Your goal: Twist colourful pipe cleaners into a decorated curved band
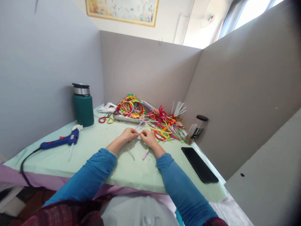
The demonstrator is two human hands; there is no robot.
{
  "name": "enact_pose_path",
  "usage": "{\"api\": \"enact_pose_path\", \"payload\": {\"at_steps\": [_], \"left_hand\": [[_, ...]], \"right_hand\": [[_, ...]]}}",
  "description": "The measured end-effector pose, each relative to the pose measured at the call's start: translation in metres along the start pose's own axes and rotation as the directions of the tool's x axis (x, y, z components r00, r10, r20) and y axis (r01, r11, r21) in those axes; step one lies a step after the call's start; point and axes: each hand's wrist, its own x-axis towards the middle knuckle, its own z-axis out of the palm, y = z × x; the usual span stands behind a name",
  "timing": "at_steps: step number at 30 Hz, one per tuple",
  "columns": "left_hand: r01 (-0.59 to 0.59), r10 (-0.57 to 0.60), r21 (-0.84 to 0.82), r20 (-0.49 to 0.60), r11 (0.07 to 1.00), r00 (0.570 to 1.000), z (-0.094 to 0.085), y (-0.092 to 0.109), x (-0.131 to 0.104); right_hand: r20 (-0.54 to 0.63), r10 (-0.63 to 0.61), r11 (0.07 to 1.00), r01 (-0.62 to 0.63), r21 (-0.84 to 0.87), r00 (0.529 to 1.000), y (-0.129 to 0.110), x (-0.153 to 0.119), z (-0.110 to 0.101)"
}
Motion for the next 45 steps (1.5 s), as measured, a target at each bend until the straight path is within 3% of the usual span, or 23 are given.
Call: {"api": "enact_pose_path", "payload": {"at_steps": [7, 29, 38, 41, 45], "left_hand": [[0.003, -0.003, 0.008, -0.032, 1.000, 0.999, -0.001, -0.002, 0.002], [0.069, -0.055, -0.139, 0.097, 0.988, 0.994, -0.002, 0.009, -0.008], [-0.016, 0.017, -0.015, 0.112, 1.000, 0.994, -0.001, 0.005, -0.004], [-0.061, 0.054, 0.102, 0.071, 0.993, 0.996, -0.002, 0.005, -0.004], [-0.185, 0.196, 0.265, -0.014, 0.946, 0.981, -0.005, 0.006, -0.004]], "right_hand": [[0.002, 0.005, 1.000, -0.005, 0.000, 1.000, -0.004, -0.001, -0.002], [0.010, -0.005, 1.000, 0.005, 0.027, 1.000, 0.001, 0.000, 0.000], [0.011, 0.013, 1.000, -0.013, 0.022, 1.000, -0.002, 0.000, -0.003], [0.014, 0.015, 1.000, -0.016, 0.021, 1.000, -0.003, 0.000, -0.003], [0.015, 0.005, 1.000, -0.005, 0.024, 1.000, -0.004, 0.000, -0.003]]}}
